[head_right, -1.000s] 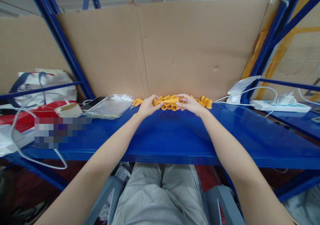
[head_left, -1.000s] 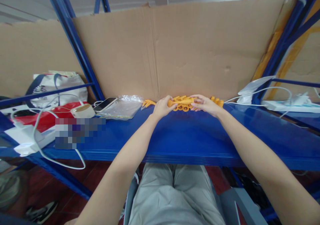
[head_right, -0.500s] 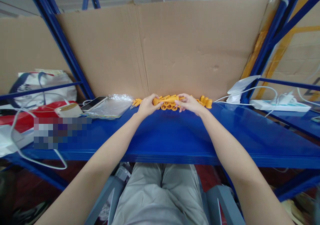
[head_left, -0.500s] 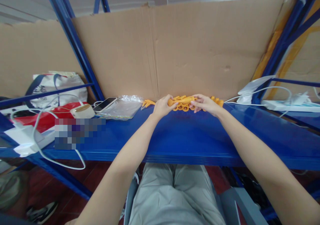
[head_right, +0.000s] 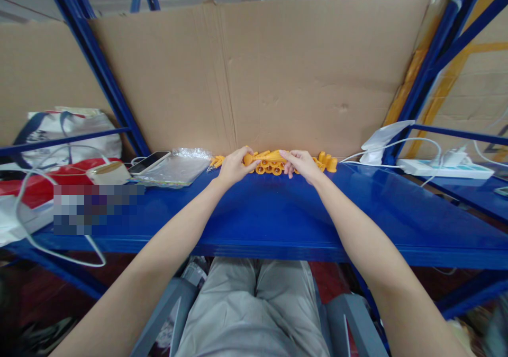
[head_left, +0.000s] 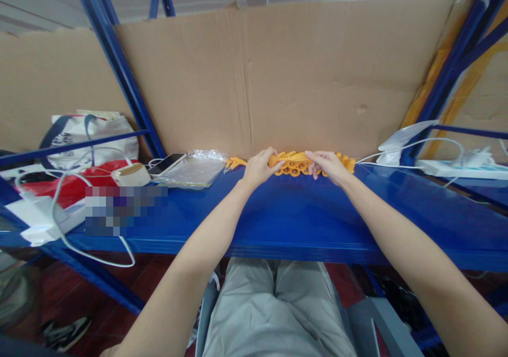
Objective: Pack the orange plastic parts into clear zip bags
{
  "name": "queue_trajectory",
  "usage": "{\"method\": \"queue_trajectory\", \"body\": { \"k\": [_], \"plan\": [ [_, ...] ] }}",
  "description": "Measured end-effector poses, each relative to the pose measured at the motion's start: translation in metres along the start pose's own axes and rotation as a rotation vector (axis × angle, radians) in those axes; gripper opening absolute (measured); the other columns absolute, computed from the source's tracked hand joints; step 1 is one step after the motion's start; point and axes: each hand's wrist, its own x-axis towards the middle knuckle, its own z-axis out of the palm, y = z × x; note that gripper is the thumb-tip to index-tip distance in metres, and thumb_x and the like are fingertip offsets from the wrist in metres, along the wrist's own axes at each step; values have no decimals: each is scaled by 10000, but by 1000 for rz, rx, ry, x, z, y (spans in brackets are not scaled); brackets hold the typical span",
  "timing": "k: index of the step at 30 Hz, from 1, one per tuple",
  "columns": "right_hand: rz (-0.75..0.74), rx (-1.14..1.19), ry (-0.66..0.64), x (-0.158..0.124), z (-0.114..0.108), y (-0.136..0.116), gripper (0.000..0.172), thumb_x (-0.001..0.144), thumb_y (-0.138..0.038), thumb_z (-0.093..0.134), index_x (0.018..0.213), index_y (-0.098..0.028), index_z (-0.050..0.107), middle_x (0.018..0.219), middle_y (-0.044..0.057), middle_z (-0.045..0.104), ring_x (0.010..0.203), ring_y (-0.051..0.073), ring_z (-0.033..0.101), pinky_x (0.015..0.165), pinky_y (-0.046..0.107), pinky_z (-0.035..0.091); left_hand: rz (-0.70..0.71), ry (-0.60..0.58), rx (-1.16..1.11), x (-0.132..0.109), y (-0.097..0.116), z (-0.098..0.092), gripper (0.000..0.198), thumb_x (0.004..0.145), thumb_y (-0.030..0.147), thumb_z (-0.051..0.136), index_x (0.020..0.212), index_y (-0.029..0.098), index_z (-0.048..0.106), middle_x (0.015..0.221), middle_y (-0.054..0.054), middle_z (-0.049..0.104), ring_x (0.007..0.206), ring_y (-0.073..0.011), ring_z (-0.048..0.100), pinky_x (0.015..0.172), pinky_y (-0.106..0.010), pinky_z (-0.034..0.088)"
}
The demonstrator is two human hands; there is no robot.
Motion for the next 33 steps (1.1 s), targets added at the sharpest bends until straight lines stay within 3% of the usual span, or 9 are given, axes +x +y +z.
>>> {"method": "queue_trajectory", "body": {
  "k": [4, 11, 15, 19, 23, 27, 33],
  "plan": [
    [58, -2, 47, 0, 5, -2, 510, 742, -688, 591, 563, -213, 539, 453, 51, 571, 362, 108, 468, 388, 255, 412, 0, -10, 1, 0, 1, -1, 221, 850, 406, 606, 955, 216, 562, 962, -52, 680, 903, -187, 631, 758, -269, 453],
    [156, 93, 74, -1, 6, -9, 387, 788, -571, 597, 687, -197, 606, 378, -3, 452, 335, 111, 396, 357, 267, 358, 8, -4, 20, 1, 3, -3, 266, 854, 428, 593, 997, 205, 575, 999, -67, 669, 950, -195, 624, 785, -272, 461],
    [183, 61, 57, -2, 4, -12, 428, 795, -621, 577, 692, -206, 593, 385, -5, 450, 320, 93, 363, 331, 250, 319, -1, -9, 14, 1, 4, -3, 250, 854, 411, 597, 993, 205, 571, 1006, -69, 666, 954, -197, 624, 786, -274, 458],
    [88, -35, -12, -1, -2, -8, 439, 792, -634, 586, 815, -197, 621, 603, 58, 640, 404, 102, 507, 389, 235, 387, -2, -3, -9, 1, 0, -2, 222, 847, 398, 607, 959, 212, 562, 959, -53, 672, 904, -187, 624, 765, -270, 451],
    [-72, -24, -33, 2, -5, 2, 449, 726, -505, 720, 1049, -229, 577, 747, 1, 667, 508, 112, 584, 479, 238, 455, -25, 7, -19, 1, -4, -2, 216, 839, 401, 617, 931, 215, 556, 903, -36, 678, 836, -176, 623, 721, -259, 442],
    [-143, 5, -19, 4, -5, 6, 409, 698, -489, 739, 964, -229, 567, 753, -15, 646, 501, 105, 567, 518, 263, 477, -32, 11, -26, 1, -4, -3, 209, 839, 403, 617, 920, 220, 556, 895, -31, 678, 815, -170, 620, 703, -254, 436],
    [-117, 26, -14, 3, -4, 2, 396, 693, -519, 730, 889, -228, 547, 725, -6, 640, 473, 110, 539, 535, 290, 475, -23, 22, -13, 1, -1, -5, 202, 843, 391, 614, 924, 214, 557, 915, -41, 673, 855, -179, 621, 722, -258, 436]
  ]
}}
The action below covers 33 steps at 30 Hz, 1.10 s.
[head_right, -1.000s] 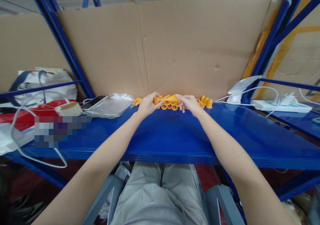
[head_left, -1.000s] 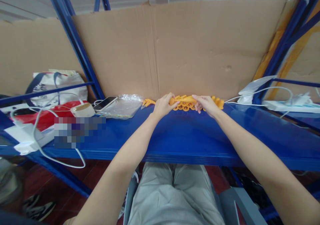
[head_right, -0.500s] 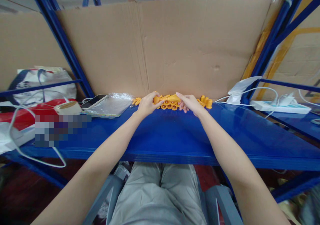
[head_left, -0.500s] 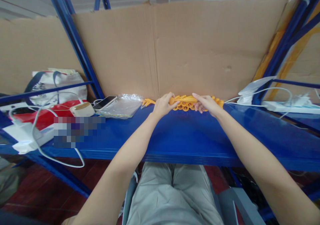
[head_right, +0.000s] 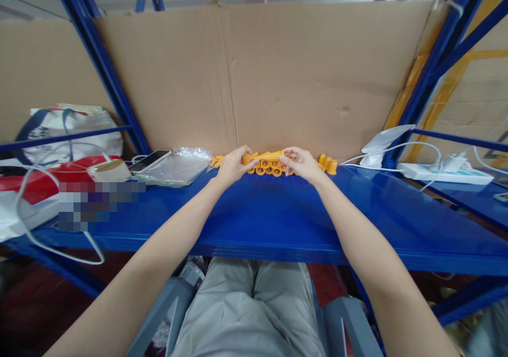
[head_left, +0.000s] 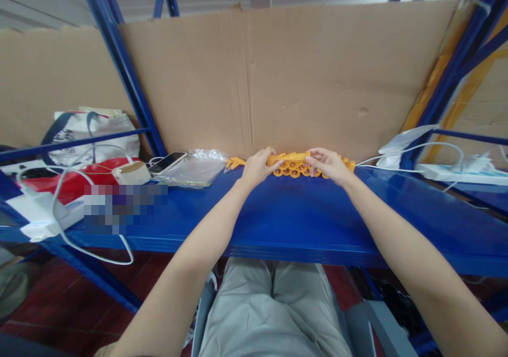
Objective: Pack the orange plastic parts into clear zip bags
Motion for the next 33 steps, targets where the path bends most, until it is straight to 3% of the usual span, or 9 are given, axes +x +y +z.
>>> {"method": "queue_trajectory", "body": {
  "k": [4, 8, 12, 17, 21, 25, 33],
  "plan": [
    [12, -6, -18, -1, 2, 0, 392, 711, -525, 706, 913, -241, 526, 731, -7, 623, 521, 131, 557, 560, 295, 469, 7, 6, -24, 0, -1, 1, 211, 826, 394, 629, 902, 210, 558, 891, -37, 670, 823, -171, 613, 710, -255, 433],
    [-46, -63, 15, -3, 6, 0, 300, 786, -507, 617, 847, -254, 467, 644, -31, 531, 544, 137, 517, 574, 282, 437, -52, -45, -146, 2, -1, 7, 247, 802, 429, 642, 864, 202, 565, 692, 23, 618, 632, -126, 558, 599, -227, 399],
    [-180, -260, 162, -5, 12, 0, 251, 857, -502, 494, 857, -253, 461, 611, -35, 450, 546, 139, 447, 559, 266, 376, -92, -89, -302, 4, 1, 13, 281, 793, 460, 637, 853, 194, 570, 599, 48, 556, 536, -102, 496, 523, -212, 348],
    [-322, -599, 354, -5, 17, 3, 298, 915, -404, 359, 669, -235, 358, 543, -28, 367, 528, 142, 405, 564, 276, 317, -53, -87, -351, 3, 9, 10, 292, 770, 456, 664, 844, 192, 566, 585, 56, 544, 538, -99, 492, 527, -207, 343],
    [-277, -734, 390, -4, 19, 2, 257, 891, -265, 332, 635, -243, 307, 514, -18, 355, 506, 154, 396, 561, 291, 298, -3, -51, -260, 2, 16, 7, 262, 779, 422, 673, 831, 188, 569, 646, 39, 598, 595, -109, 546, 579, -214, 381],
    [-202, -771, 377, -3, 18, -4, 278, 887, -252, 317, 609, -245, 301, 513, -3, 379, 521, 166, 413, 567, 294, 308, 41, 14, -159, 0, 19, 8, 220, 791, 375, 680, 835, 188, 572, 760, 10, 658, 678, -122, 596, 651, -226, 426],
    [-12, -597, 321, 1, 17, -13, 323, 859, -222, 367, 536, -227, 362, 484, 12, 411, 533, 161, 438, 554, 290, 335, 135, 77, 13, -3, 18, 9, 240, 847, 412, 625, 927, 189, 588, 900, -46, 668, 844, -161, 632, 743, -250, 473]
  ]
}}
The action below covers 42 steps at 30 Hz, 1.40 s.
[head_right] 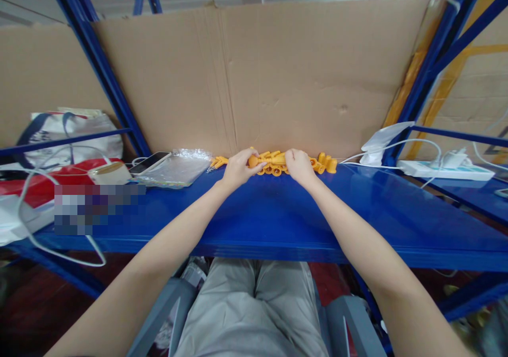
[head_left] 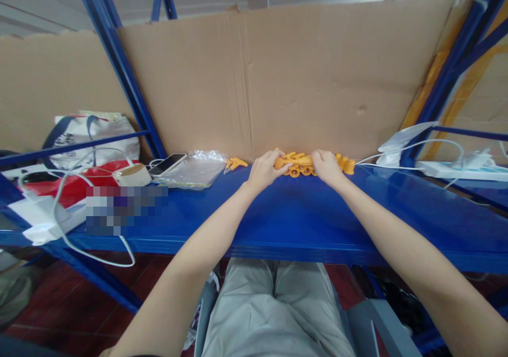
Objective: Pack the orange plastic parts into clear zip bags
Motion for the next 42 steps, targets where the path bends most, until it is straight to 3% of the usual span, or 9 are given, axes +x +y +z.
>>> {"method": "queue_trajectory", "body": {
  "k": [3, 7, 10, 13, 18, 23, 42],
  "plan": [
    [198, 217, -124, -3, -1, -4, 348, 876, -285, 388, 534, -220, 383, 437, 8, 381, 444, 132, 371, 478, 280, 302, 44, -20, 69, 0, 1, -4, 287, 864, 446, 596, 989, 188, 600, 911, -54, 645, 842, -162, 629, 732, -242, 475],
    [471, 462, -323, -7, -1, -7, 401, 888, -415, 419, 542, -215, 377, 375, -31, 280, 343, 68, 219, 373, 225, 154, 77, -63, 95, -1, -2, -3, 325, 874, 473, 570, 1043, 197, 597, 929, -58, 632, 846, -164, 627, 722, -237, 480],
    [496, 545, -391, -7, -1, -7, 449, 852, -554, 495, 573, -211, 416, 371, -48, 286, 327, 43, 189, 348, 196, 103, 49, -71, 54, -2, -8, 1, 291, 864, 446, 591, 1020, 201, 590, 952, -55, 642, 874, -172, 628, 748, -256, 488],
    [425, 610, -452, -7, -4, -8, 472, 827, -617, 534, 612, -201, 471, 405, -35, 376, 326, 34, 229, 336, 185, 129, 5, -62, 4, -2, -13, 5, 248, 840, 403, 629, 975, 199, 582, 959, -53, 654, 890, -177, 629, 772, -270, 487],
    [400, 703, -428, -7, -11, -12, 270, 848, -408, 621, 725, -187, 526, 534, -18, 524, 355, 49, 346, 339, 186, 236, -59, -53, -44, -3, -17, 5, 227, 828, 386, 642, 950, 210, 567, 963, -46, 662, 883, -178, 629, 776, -278, 480],
    [458, 772, -392, -5, -11, -12, 71, 879, -212, 564, 822, -172, 552, 582, -12, 559, 392, 69, 408, 366, 194, 323, -107, -86, -39, -3, -20, 6, 217, 835, 399, 630, 941, 223, 560, 960, -38, 662, 887, -183, 627, 779, -289, 477],
    [412, 751, -275, 0, 0, -3, 63, 815, -199, 621, 777, -180, 574, 554, -30, 558, 404, 65, 403, 389, 197, 339, -100, -206, 23, 2, -29, 8, 229, 872, 403, 594, 998, 214, 566, 1015, -44, 652, 936, -191, 630, 773, -287, 472]
  ]
}}
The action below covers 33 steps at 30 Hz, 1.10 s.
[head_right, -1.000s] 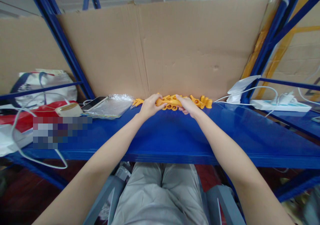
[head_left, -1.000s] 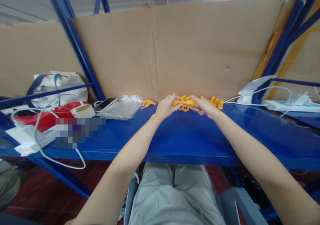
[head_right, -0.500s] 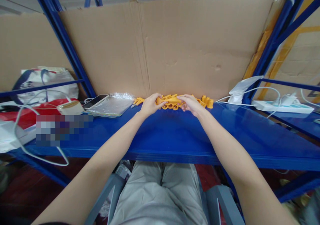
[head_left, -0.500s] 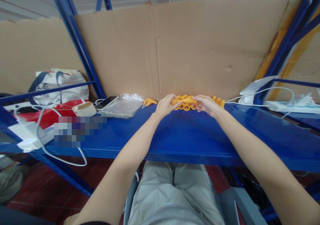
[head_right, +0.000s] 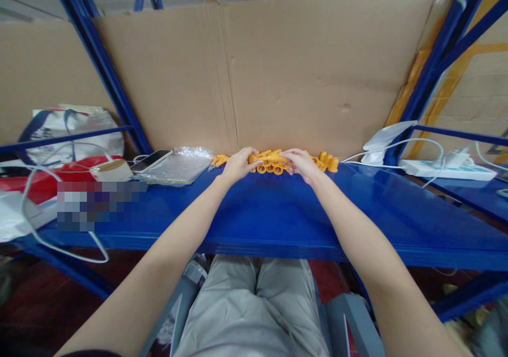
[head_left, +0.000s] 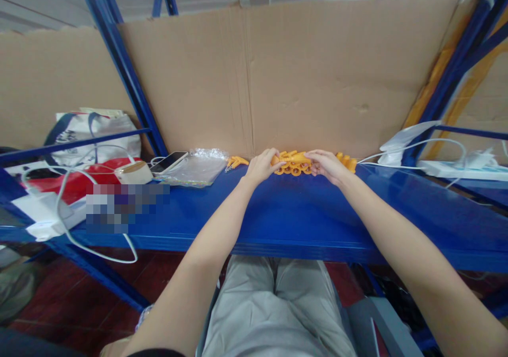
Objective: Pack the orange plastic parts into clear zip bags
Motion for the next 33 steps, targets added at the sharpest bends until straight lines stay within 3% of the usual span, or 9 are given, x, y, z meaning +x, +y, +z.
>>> {"method": "queue_trajectory", "body": {
  "k": [7, 12, 14, 17, 20, 23, 27, 33],
  "plan": [
    [-28, 15, -21, 0, -2, 5, 86, 792, -177, 664, 781, -173, 579, 553, -40, 561, 434, 66, 477, 448, 192, 424, -5, -35, -19, -3, -4, 2, 249, 885, 384, 573, 1067, 215, 572, 1092, -58, 635, 998, -199, 622, 833, -313, 485],
    [-112, 20, 19, 7, -4, 17, 248, 689, -204, 759, 822, -201, 550, 662, -32, 620, 550, 100, 587, 555, 227, 503, 4, -110, -66, -11, -19, 1, 535, 894, 360, 534, 1399, 280, 376, 1317, -81, 531, 1167, -220, 560, 931, -348, 466],
    [-158, 18, 62, 12, -8, 21, 283, 667, -219, 767, 833, -211, 537, 694, -34, 615, 579, 106, 599, 593, 243, 513, -96, -91, -53, -14, -28, 1, 610, 898, 357, 509, 1460, 266, 291, 1370, -111, 488, 1241, -241, 509, 991, -379, 431],
    [-282, -41, 185, 22, -17, 28, 299, 670, -257, 746, 868, -221, 525, 777, -22, 610, 643, 123, 610, 638, 268, 516, -391, -116, 86, -19, -44, 1, 634, 884, 341, 496, 1476, 266, 282, 1444, -135, 427, 1327, -303, 418, 1053, -469, 364],
    [-423, -231, 355, 31, -30, 35, 294, 686, -270, 710, 909, -212, 527, 882, 24, 623, 732, 157, 611, 679, 302, 510, -709, -206, 220, -25, -59, 1, 651, 871, 367, 484, 1475, 211, 296, 1539, -160, 291, 1396, -349, 302, 1084, -534, 306],
    [-518, -477, 437, 37, -42, 42, 283, 716, -290, 670, 951, -197, 541, 970, 74, 634, 787, 194, 610, 713, 344, 503, -890, -300, 262, -30, -71, 2, 663, 871, 389, 448, 1477, 173, 290, 1570, -162, 221, 1429, -341, 235, 1086, -547, 304],
    [-603, -707, 486, 41, -53, 49, 268, 741, -287, 630, 980, -194, 553, 1038, 117, 634, 891, 249, 605, 763, 390, 492, -924, -382, 259, -31, -79, 4, 605, 888, 379, 387, 1451, 159, 356, 1540, -161, 304, 1426, -327, 251, 1081, -560, 306],
    [-645, -891, 490, 45, -56, 58, 249, 790, -274, 557, 1026, -196, 552, 1059, 135, 627, 1006, 294, 578, 866, 439, 454, -879, -357, 285, -28, -76, 3, 506, 874, 341, 431, 1363, 221, 489, 1489, -151, 396, 1378, -345, 337, 1068, -588, 301]
  ]
}}
